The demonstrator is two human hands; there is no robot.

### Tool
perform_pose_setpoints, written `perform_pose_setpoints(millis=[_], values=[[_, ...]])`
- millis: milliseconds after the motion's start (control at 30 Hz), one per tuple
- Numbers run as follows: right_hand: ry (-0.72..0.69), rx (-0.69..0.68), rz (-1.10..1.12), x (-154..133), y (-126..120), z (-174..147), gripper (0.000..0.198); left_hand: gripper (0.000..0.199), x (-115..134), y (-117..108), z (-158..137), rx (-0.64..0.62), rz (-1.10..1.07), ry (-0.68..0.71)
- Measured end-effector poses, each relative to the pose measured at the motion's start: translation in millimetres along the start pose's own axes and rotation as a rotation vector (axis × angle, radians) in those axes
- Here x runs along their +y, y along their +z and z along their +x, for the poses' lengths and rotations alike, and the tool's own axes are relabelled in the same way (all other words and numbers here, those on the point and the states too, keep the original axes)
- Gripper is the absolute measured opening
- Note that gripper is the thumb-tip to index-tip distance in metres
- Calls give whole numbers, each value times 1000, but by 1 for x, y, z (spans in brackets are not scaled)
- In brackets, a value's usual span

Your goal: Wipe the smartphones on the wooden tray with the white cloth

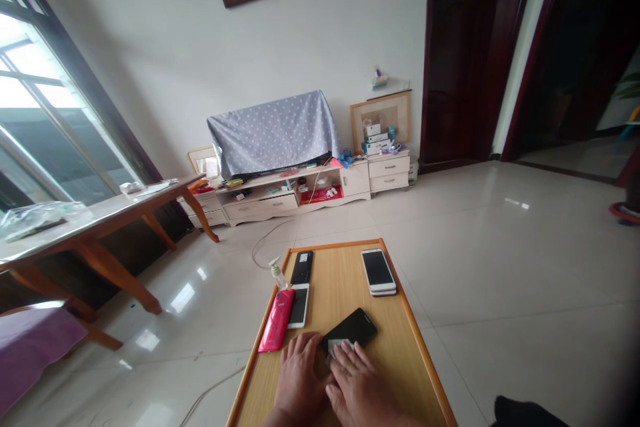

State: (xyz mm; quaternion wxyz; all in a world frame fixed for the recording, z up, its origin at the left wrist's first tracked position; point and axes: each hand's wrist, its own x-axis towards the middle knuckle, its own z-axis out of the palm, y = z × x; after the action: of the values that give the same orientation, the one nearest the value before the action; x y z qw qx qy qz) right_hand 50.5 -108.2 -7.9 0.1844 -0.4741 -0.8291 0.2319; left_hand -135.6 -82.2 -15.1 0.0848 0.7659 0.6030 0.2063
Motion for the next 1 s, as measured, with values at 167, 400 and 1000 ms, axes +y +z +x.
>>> perform_pose_setpoints(millis=[167,400,1000], values=[[-18,-27,21,-8,-19,1,48,52,0,1,2,-19,20,2],[-3,-6,12,2,-20,-5,49,57,-3,4,2,-23,36,17],[14,93,-25,1,3,-1,52,58,-4,3,2,-27,26,23]])
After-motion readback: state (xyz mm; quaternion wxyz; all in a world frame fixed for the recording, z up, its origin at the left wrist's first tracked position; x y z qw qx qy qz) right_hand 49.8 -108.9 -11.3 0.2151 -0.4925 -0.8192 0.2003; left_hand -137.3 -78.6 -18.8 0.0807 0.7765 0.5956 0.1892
